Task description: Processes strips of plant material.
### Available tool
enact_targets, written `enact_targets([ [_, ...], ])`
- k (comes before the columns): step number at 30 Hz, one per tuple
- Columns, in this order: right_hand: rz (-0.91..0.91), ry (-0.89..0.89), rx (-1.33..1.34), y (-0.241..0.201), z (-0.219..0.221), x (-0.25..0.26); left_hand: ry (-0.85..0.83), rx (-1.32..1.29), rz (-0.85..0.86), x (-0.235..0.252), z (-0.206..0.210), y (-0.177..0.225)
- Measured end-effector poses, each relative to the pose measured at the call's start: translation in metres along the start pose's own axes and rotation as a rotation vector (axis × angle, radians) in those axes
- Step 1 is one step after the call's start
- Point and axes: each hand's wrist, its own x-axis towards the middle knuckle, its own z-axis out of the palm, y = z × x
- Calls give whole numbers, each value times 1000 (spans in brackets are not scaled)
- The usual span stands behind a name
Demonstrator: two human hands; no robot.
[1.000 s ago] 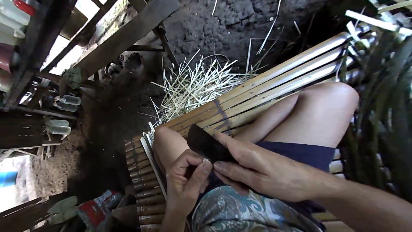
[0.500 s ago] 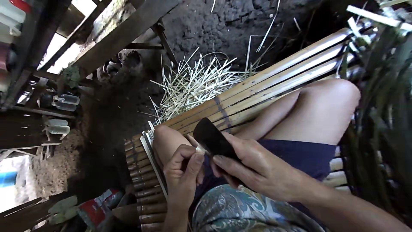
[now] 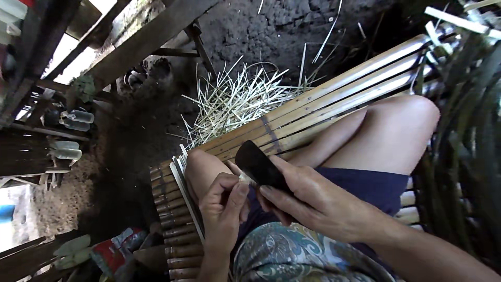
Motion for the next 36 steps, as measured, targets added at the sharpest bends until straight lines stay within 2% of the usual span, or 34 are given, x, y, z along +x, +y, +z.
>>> enact_targets([
  [11,19,-5,1,-1,1,3,7,-6,16,0,-3,-1],
  [23,119,-125,-11,-15,-1,7,-34,-31,-10,-10,-2,0],
  [26,54,-118,-13,-16,3,6,-17,-81,-7,-12,-4,4],
  [30,-33,-53,-203,-6,2,6,-37,-47,-57,-7,-12,5],
  [34,52,-29,-104,4,-7,1,-116,128,-125,-11,-11,6],
  [36,114,94,-13,5,-28,-1,-170,340,-154,-18,-15,9],
])
